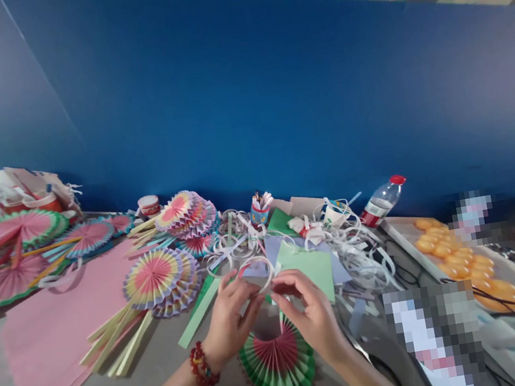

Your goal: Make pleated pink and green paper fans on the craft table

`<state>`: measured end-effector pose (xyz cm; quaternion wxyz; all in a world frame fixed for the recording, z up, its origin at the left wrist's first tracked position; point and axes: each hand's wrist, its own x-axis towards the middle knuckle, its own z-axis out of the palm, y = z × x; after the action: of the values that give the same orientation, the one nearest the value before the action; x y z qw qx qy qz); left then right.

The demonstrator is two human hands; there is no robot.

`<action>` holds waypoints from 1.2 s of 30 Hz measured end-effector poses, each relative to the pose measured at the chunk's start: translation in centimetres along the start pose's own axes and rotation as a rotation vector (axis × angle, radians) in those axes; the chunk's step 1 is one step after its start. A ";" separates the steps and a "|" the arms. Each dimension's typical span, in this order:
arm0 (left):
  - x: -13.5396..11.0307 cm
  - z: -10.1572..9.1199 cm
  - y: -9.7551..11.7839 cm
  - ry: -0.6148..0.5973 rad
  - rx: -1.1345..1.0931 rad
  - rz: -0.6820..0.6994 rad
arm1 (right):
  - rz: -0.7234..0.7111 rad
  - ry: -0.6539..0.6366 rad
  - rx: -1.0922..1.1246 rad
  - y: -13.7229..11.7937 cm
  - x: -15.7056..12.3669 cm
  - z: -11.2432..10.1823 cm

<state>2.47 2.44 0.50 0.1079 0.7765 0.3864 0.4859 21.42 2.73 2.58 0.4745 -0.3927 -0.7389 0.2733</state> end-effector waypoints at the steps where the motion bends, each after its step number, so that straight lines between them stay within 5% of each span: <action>1: 0.0 0.0 0.1 0.014 0.024 0.005 | -0.005 0.001 -0.006 -0.2 -0.2 0.3; 12: -0.2 1.0 0.0 0.029 0.096 0.077 | 0.117 0.020 0.079 0.4 -0.7 0.9; 31: -0.2 1.0 0.3 -0.125 0.104 0.048 | 0.160 -0.009 0.139 0.7 -0.3 -0.1; 36: -0.1 1.2 0.1 -0.057 0.063 0.019 | 0.164 -0.012 0.128 0.6 -0.4 -0.3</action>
<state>3.48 2.50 -0.11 0.0895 0.7967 0.3910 0.4521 22.01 2.74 2.05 0.4702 -0.4194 -0.6880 0.3600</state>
